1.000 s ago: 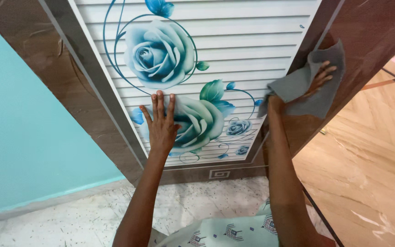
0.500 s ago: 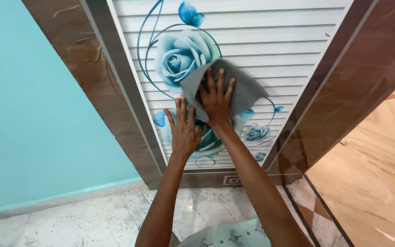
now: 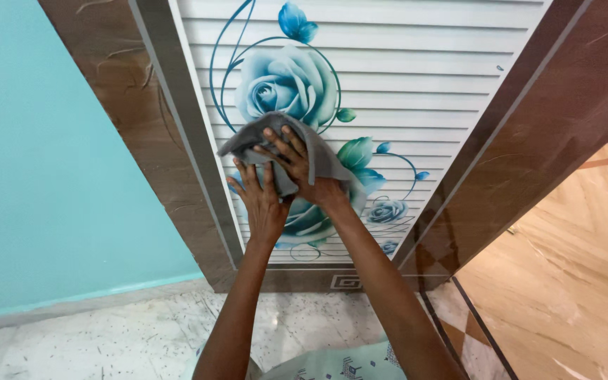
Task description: The person wipes a decorative door panel with a cloth, cleaning the floral design and the surrounding frame.
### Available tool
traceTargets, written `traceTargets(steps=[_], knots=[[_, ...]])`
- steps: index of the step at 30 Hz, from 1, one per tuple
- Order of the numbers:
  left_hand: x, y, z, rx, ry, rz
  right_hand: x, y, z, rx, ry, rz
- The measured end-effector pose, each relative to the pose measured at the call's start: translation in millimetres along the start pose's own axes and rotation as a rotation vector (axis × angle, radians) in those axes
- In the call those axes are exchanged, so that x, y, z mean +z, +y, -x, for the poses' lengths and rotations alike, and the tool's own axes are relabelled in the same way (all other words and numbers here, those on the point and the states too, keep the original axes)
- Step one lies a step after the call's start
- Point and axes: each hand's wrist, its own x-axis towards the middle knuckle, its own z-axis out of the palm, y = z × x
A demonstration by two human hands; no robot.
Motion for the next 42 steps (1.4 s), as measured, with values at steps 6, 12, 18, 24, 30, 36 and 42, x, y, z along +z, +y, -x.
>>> traceTargets(steps=[6, 12, 18, 24, 30, 36, 42], knots=[[-10, 13, -5, -0.040, -0.119, -0.070, -16, 54, 37, 0.158, 0.154, 0.292], [-18, 20, -9, -0.064, -0.150, -0.068, -42, 132, 102, 0.428, 0.266, 0.473], [-11, 19, -7, -0.058, -0.106, -0.060, -97, 172, 164, 0.561, 0.438, 0.585], [-12, 20, -7, -0.092, -0.107, -0.055, -113, 185, 194, 0.758, 0.714, 0.629], [-8, 16, -8, -0.090, -0.101, -0.058, -105, 191, 180, 0.874, 0.852, 0.652], [-14, 32, -12, -0.135, -0.111, 0.003, -83, 164, 142, 0.856, 0.779, 0.656], [-18, 75, -13, -0.074, -0.004, 0.204, -51, 116, 79, 0.720, 0.628, 0.620]])
